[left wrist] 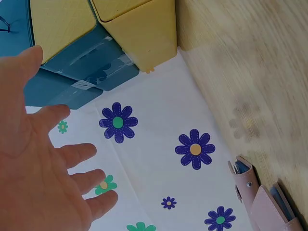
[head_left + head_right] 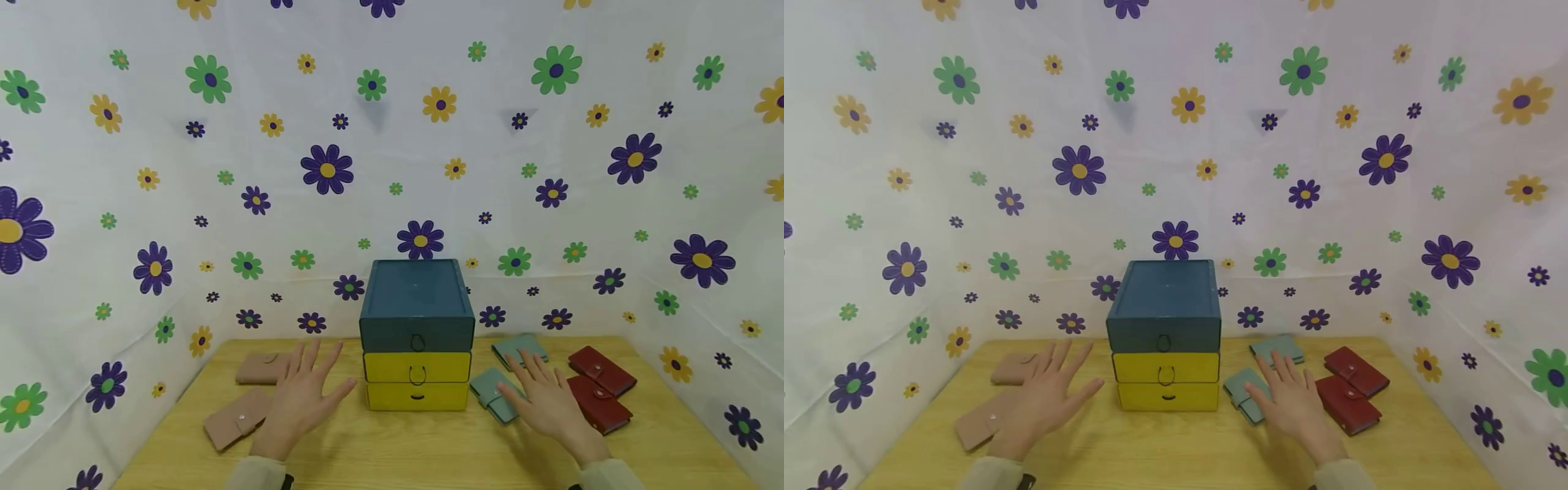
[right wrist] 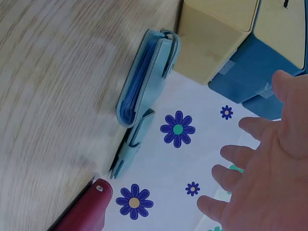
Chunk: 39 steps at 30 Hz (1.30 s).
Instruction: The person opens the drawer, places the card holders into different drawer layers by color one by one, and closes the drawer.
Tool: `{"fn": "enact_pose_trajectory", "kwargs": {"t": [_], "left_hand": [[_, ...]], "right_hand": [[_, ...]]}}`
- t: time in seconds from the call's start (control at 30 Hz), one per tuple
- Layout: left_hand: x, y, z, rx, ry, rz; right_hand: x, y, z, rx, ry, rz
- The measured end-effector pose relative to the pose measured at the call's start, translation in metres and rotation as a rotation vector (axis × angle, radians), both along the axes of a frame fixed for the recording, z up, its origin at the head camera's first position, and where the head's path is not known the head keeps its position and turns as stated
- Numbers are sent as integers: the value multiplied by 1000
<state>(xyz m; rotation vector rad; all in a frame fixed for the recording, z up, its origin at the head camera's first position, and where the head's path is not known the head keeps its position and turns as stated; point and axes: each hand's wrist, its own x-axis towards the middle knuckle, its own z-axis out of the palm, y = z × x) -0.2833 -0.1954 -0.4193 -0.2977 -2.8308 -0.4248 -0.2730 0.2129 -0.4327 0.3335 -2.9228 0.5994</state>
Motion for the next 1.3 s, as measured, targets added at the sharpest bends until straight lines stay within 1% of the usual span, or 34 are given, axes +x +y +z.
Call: {"fn": "enact_pose_trajectory", "kwargs": {"t": [0.07, 0.17, 0.23, 0.3, 0.4, 0.5, 0.63, 0.73, 0.83, 0.9, 0.97, 1.07, 1.17, 1.23, 1.3], "left_hand": [[1, 2, 0, -1, 13, 3], [0, 4, -1, -10, 54, 23], [-1, 5, -3, -4, 89, 40], [-1, 6, -5, 16, 139, 48], [-2, 8, -6, 64, 248, 33], [-3, 13, -5, 109, 357, 1], [-3, 22, -3, 158, 442, -23], [-2, 30, -4, 189, 505, -45], [-2, 36, -4, 215, 568, -85], [-2, 41, -4, 243, 581, -126], [-3, 47, -2, 260, 592, -175], [-4, 56, 2, 270, 588, -242], [-6, 65, 5, 256, 577, -290], [-6, 70, 6, 251, 568, -318], [-7, 76, 8, 250, 560, -337]], "right_hand": [[-1, 0, -1, -2, 20, 7], [-4, -3, -3, -2, 59, 24], [-5, -5, -4, -1, 75, 26], [-5, -8, -4, -22, 81, 26], [-5, -11, -2, -118, 83, 30], [-6, -14, 2, -251, 81, 48], [-11, -17, 5, -402, 65, 51], [-13, -21, 7, -479, 100, 36], [-16, -24, 10, -521, 169, 30], [-20, -26, 12, -550, 194, 34], [-24, -28, 16, -602, 183, 43], [-31, -32, 23, -718, 119, 59], [-35, -38, 32, -867, 50, 74], [-38, -43, 38, -943, 22, 73], [-40, -48, 45, -994, 13, 75]]}}
